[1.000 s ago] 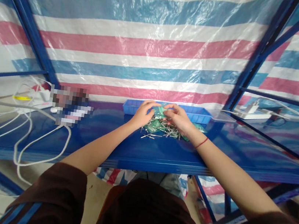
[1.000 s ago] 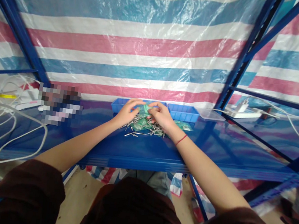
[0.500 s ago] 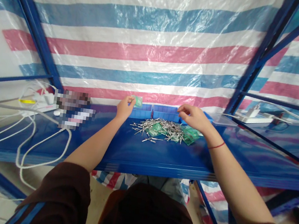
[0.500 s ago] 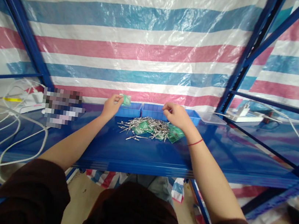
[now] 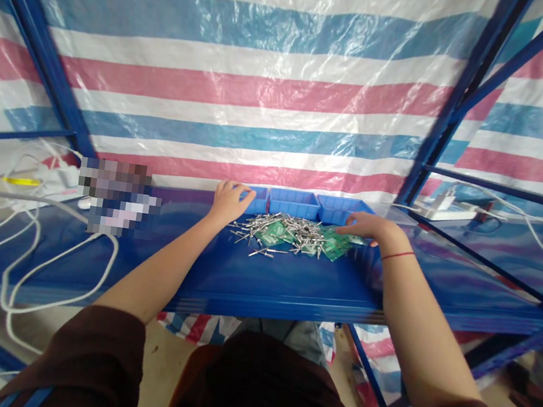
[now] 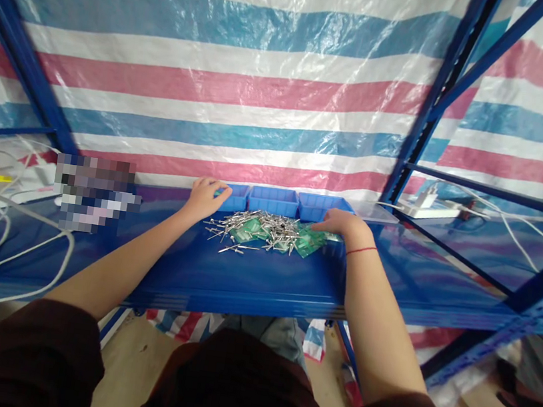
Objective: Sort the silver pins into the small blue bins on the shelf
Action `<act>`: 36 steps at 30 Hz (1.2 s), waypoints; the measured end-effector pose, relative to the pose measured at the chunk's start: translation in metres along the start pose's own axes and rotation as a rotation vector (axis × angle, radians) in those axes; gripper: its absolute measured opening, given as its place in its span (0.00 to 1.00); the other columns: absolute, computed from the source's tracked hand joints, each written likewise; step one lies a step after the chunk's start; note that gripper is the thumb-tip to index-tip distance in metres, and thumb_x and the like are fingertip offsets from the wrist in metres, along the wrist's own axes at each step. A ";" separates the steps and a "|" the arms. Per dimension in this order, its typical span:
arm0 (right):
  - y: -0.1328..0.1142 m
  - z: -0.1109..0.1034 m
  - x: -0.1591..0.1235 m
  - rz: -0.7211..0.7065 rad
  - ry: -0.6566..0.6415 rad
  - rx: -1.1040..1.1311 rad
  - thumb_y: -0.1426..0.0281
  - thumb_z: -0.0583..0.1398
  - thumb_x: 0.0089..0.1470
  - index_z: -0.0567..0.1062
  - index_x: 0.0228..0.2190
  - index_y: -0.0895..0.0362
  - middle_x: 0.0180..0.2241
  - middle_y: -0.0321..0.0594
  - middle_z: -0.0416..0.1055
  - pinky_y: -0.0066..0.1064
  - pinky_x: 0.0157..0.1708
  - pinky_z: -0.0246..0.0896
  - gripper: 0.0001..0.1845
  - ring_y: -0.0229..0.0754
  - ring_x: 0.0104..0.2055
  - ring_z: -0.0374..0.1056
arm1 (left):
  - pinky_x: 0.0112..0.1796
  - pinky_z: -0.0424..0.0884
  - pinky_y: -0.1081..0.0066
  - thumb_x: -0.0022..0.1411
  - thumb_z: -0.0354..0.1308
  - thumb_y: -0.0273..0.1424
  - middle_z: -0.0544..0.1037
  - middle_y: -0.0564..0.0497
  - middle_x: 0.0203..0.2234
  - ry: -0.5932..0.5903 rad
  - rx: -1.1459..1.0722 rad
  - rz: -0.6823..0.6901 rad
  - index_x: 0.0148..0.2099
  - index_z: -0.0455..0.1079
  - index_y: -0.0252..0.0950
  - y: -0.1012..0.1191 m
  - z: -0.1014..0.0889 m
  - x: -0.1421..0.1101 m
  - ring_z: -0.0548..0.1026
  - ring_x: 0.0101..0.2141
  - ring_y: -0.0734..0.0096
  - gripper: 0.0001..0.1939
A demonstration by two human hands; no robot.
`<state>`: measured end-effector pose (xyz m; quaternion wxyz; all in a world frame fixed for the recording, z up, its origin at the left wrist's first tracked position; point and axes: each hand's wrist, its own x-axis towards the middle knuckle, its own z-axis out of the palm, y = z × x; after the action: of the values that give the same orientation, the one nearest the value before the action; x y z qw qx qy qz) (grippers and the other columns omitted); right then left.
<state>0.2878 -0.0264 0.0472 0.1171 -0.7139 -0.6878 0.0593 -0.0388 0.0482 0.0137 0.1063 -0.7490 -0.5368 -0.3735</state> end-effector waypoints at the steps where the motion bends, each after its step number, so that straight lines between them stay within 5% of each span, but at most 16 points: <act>1: -0.001 0.002 0.001 0.041 -0.035 0.014 0.59 0.67 0.35 0.77 0.29 0.61 0.27 0.47 0.73 0.30 0.19 0.61 0.20 0.44 0.26 0.68 | 0.56 0.53 0.62 0.61 0.49 0.42 0.74 0.47 0.42 -0.004 -0.013 0.031 0.42 0.74 0.40 0.003 0.000 -0.002 0.65 0.50 0.62 0.17; 7: -0.006 0.009 0.007 0.123 -0.115 0.244 0.68 0.68 0.34 0.71 0.46 0.61 0.31 0.44 0.72 0.27 0.20 0.63 0.33 0.40 0.26 0.67 | 0.54 0.55 0.63 0.61 0.50 0.39 0.73 0.48 0.41 -0.042 -0.063 0.167 0.41 0.73 0.40 0.022 -0.001 -0.011 0.66 0.48 0.65 0.14; 12: 0.001 0.009 0.009 0.058 -0.121 0.349 0.74 0.67 0.33 0.71 0.44 0.63 0.23 0.38 0.69 0.28 0.20 0.61 0.31 0.39 0.22 0.65 | 0.53 0.56 0.62 0.61 0.51 0.36 0.74 0.48 0.41 -0.048 -0.076 0.227 0.40 0.74 0.39 0.026 -0.003 -0.013 0.67 0.48 0.64 0.12; 19: -0.012 0.005 0.005 -0.180 0.481 0.609 0.66 0.64 0.40 0.64 0.49 0.58 0.26 0.36 0.69 0.31 0.26 0.63 0.32 0.39 0.25 0.66 | 0.52 0.59 0.62 0.60 0.52 0.34 0.75 0.49 0.39 -0.059 -0.162 0.274 0.40 0.73 0.39 0.031 -0.004 -0.015 0.68 0.46 0.65 0.10; 24: -0.056 0.035 0.012 -0.345 0.271 0.701 0.63 0.63 0.43 0.68 0.42 0.57 0.26 0.37 0.70 0.34 0.29 0.64 0.23 0.40 0.27 0.66 | 0.51 0.61 0.62 0.61 0.51 0.35 0.75 0.49 0.39 -0.110 -0.222 0.335 0.42 0.72 0.38 0.040 -0.003 -0.020 0.68 0.46 0.64 0.12; 28: -0.072 0.046 0.013 -0.382 0.371 0.484 0.66 0.60 0.45 0.71 0.32 0.60 0.30 0.43 0.72 0.35 0.35 0.61 0.12 0.43 0.32 0.66 | 0.52 0.60 0.60 0.61 0.51 0.38 0.75 0.47 0.41 -0.178 -0.272 0.348 0.47 0.69 0.36 0.045 -0.001 -0.024 0.69 0.46 0.63 0.15; 33: -0.080 0.038 -0.004 -0.493 0.252 0.680 0.60 0.59 0.47 0.70 0.29 0.59 0.25 0.37 0.68 0.29 0.27 0.56 0.14 0.37 0.26 0.61 | 0.48 0.65 0.62 0.60 0.53 0.40 0.74 0.45 0.44 -0.257 -0.559 0.196 0.56 0.61 0.37 0.057 -0.002 -0.030 0.71 0.46 0.63 0.24; 36: -0.089 0.037 -0.015 -0.548 0.154 0.720 0.58 0.60 0.45 0.66 0.22 0.58 0.19 0.31 0.59 0.26 0.22 0.49 0.16 0.32 0.21 0.53 | 0.42 0.68 0.66 0.60 0.53 0.40 0.76 0.46 0.41 -0.284 -0.766 0.103 0.53 0.65 0.36 0.065 -0.004 -0.031 0.73 0.41 0.65 0.21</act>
<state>0.1918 -0.0362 0.0325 0.4199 -0.4220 -0.7761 0.2081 0.0121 -0.0026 0.0110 -0.2367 -0.8044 -0.3303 -0.4334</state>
